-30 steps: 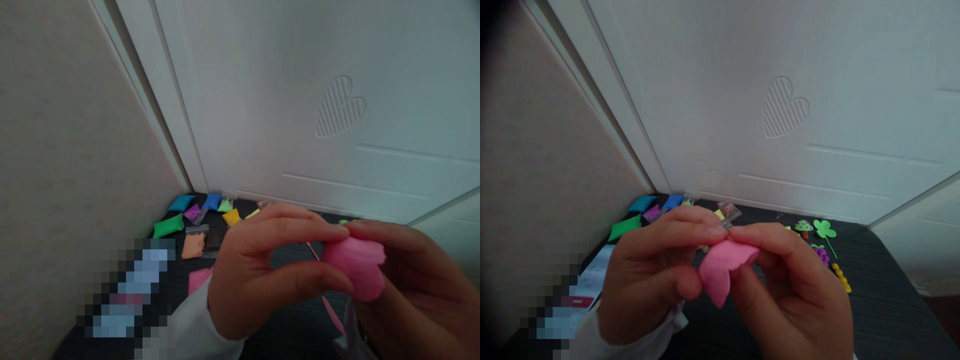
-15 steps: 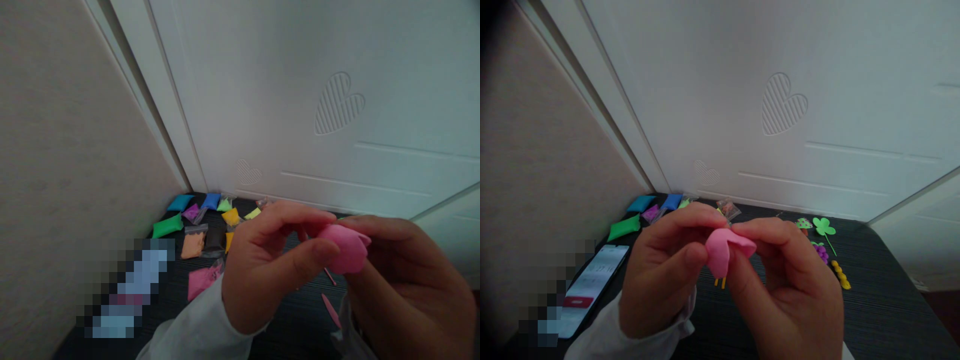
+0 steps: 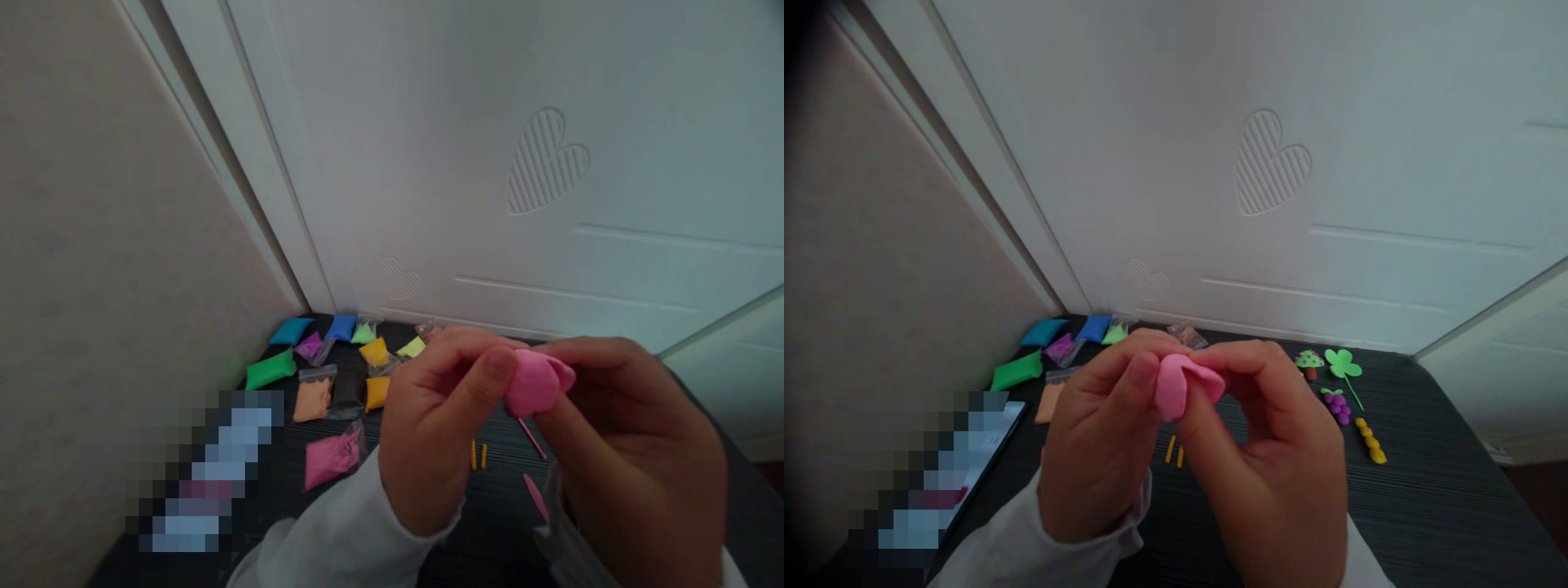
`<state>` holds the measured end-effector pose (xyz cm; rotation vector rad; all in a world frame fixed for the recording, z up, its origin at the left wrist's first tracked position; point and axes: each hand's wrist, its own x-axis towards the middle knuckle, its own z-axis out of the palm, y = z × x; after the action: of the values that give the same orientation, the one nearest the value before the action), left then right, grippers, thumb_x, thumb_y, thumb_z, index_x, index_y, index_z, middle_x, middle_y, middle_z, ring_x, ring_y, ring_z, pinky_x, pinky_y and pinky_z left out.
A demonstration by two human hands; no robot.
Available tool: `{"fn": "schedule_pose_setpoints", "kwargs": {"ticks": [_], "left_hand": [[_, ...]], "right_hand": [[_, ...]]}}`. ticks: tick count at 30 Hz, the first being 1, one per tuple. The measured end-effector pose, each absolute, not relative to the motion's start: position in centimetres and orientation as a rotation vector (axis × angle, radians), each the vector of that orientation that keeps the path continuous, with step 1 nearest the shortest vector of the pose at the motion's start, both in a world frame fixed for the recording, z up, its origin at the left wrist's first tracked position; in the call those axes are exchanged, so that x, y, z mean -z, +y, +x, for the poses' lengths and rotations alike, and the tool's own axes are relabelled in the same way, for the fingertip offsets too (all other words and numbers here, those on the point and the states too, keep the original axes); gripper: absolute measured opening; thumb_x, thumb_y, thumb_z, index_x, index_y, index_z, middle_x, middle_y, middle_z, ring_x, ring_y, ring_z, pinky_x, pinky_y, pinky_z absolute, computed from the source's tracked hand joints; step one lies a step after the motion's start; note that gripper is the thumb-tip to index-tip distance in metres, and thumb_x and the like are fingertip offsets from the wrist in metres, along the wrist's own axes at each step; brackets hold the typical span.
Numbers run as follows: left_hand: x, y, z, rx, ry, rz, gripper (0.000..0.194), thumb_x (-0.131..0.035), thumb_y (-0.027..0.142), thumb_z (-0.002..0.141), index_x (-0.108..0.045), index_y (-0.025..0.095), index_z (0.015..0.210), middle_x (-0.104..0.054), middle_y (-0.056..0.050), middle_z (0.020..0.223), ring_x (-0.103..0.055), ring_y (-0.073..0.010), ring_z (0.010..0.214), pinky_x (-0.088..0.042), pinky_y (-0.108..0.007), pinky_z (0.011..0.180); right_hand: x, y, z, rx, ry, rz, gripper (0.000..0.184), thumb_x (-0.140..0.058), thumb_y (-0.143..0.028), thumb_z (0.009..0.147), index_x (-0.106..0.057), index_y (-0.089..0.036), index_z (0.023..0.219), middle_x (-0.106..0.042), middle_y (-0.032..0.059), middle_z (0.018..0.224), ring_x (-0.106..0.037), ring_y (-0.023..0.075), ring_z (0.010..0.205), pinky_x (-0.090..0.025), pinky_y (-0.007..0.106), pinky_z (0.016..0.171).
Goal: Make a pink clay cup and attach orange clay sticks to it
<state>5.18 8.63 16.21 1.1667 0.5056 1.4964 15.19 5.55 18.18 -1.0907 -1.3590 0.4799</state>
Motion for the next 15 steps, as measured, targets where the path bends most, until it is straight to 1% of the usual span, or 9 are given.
{"fn": "schedule_pose_setpoints", "kwargs": {"ticks": [2, 5, 9, 12, 14, 15], "left_hand": [[-16.3, 8.7, 5.2, -1.436, 0.507, 1.091, 0.014, -0.054, 0.027, 0.080, -0.066, 0.020, 0.079, -0.064, 0.000, 0.077, -0.056, -0.0110, 0.075, -0.045, -0.023, 0.072], [-16.5, 9.0, 5.2, -1.325, 0.506, 0.933, 0.016, -0.055, 0.028, 0.079, -0.066, 0.017, 0.077, -0.062, 0.000, 0.069, -0.055, -0.0097, 0.068, -0.045, -0.022, 0.067], [-16.9, 9.5, 5.4, -1.248, 0.405, 0.618, 0.015, -0.057, 0.026, 0.077, -0.063, 0.014, 0.071, -0.057, 0.001, 0.064, -0.052, -0.0064, 0.060, -0.042, -0.017, 0.056], [-17.1, 9.8, 5.5, -1.203, 0.387, 0.426, 0.016, -0.055, 0.026, 0.079, -0.059, 0.014, 0.070, -0.055, 0.002, 0.065, -0.051, -0.0055, 0.058, -0.040, -0.016, 0.051], [-17.1, 10.0, 5.5, -1.187, 0.410, 0.365, 0.017, -0.054, 0.027, 0.080, -0.057, 0.013, 0.070, -0.053, 0.002, 0.064, -0.049, -0.0054, 0.056, -0.039, -0.015, 0.048], [-17.1, 10.1, 5.4, -1.180, 0.422, 0.350, 0.018, -0.053, 0.028, 0.080, -0.057, 0.013, 0.070, -0.053, 0.002, 0.064, -0.049, -0.0055, 0.055, -0.039, -0.015, 0.047]], "right_hand": [[-18.1, 5.7, 15.4, -0.492, -1.371, -1.110, 0.019, -0.066, -0.015, 0.069, -0.060, -0.025, 0.084, -0.065, -0.0063, 0.075, -0.062, 0.0050, 0.065, -0.050, 0.008, 0.058], [-18.1, 5.9, 15.7, -0.543, -1.404, -1.150, 0.017, -0.064, -0.019, 0.072, -0.060, -0.026, 0.087, -0.066, -0.0042, 0.080, -0.063, 0.0068, 0.067, -0.051, 0.011, 0.060], [-18.0, 6.0, 16.1, -0.520, -1.418, -1.101, 0.024, -0.058, -0.022, 0.078, -0.058, -0.025, 0.102, -0.066, -0.0001, 0.085, -0.064, 0.0105, 0.071, -0.052, 0.017, 0.060], [-18.0, 5.8, 16.4, -0.344, -1.425, -1.087, 0.030, -0.056, -0.017, 0.079, -0.055, -0.025, 0.108, -0.064, 0.0008, 0.089, -0.062, 0.0111, 0.075, -0.051, 0.022, 0.066], [-17.9, 5.7, 16.5, -0.146, -1.521, -1.061, 0.031, -0.058, -0.011, 0.075, -0.058, -0.024, 0.104, -0.063, 0.0009, 0.089, -0.060, 0.0111, 0.077, -0.048, 0.023, 0.068], [-17.9, 5.7, 16.5, -0.053, -1.596, -1.046, 0.031, -0.060, -0.010, 0.073, -0.059, -0.023, 0.101, -0.062, 0.0010, 0.087, -0.058, 0.0111, 0.076, -0.047, 0.024, 0.066]]}}
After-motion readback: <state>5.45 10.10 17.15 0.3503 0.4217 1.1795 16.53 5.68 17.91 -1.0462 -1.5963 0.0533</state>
